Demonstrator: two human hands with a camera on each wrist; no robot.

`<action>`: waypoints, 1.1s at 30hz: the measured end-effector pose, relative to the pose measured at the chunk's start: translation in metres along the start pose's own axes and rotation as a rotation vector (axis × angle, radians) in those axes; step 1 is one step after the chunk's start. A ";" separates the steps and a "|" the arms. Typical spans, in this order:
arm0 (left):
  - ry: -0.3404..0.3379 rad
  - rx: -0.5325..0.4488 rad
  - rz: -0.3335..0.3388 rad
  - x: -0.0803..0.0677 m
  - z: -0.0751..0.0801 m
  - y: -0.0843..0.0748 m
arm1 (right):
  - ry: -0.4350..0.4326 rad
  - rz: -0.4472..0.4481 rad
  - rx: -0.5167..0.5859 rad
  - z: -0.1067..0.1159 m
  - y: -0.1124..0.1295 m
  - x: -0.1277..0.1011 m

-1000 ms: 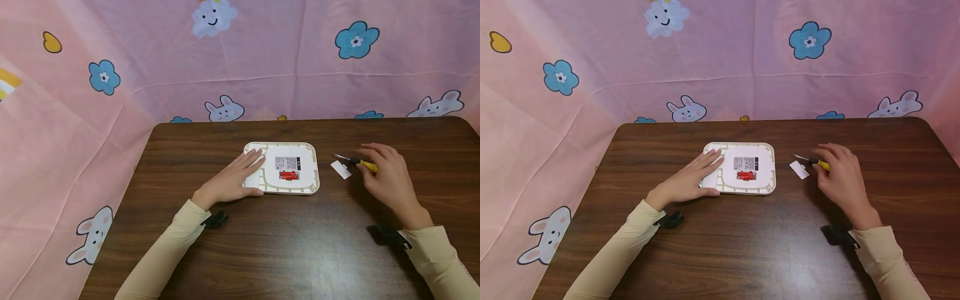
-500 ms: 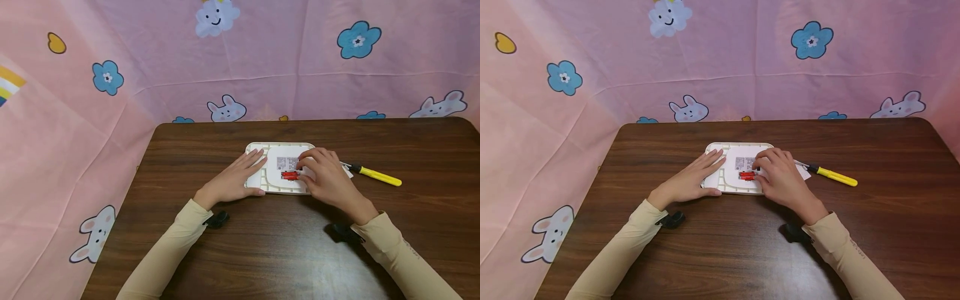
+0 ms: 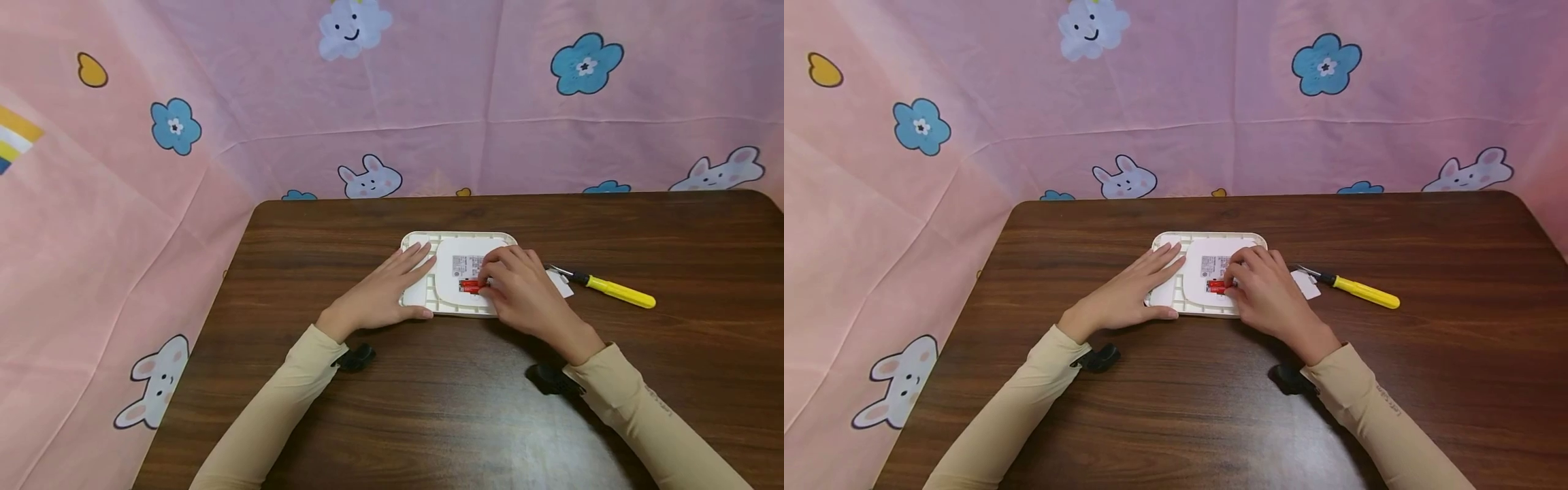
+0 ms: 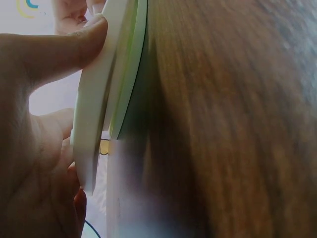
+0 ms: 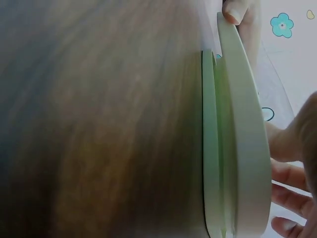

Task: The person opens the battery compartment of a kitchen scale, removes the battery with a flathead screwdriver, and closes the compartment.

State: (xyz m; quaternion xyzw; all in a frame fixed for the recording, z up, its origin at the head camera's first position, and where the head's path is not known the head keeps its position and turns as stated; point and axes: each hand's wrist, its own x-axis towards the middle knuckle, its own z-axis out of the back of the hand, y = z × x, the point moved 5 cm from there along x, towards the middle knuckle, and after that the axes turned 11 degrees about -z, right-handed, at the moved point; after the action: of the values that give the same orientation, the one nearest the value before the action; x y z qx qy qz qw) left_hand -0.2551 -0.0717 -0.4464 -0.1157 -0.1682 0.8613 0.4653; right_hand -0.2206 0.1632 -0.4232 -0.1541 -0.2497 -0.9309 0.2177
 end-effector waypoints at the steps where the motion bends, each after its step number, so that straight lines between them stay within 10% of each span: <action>1: -0.001 0.000 0.001 0.000 0.000 0.000 | 0.000 -0.001 -0.008 0.000 0.000 0.000; 33: -0.011 0.000 0.006 0.000 -0.001 0.001 | 0.029 -0.059 -0.139 0.010 0.000 -0.002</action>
State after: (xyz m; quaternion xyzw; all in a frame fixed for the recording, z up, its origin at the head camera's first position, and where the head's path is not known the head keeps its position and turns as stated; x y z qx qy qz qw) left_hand -0.2554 -0.0718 -0.4475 -0.1112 -0.1705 0.8632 0.4620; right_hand -0.2175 0.1694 -0.4158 -0.1478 -0.1855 -0.9542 0.1825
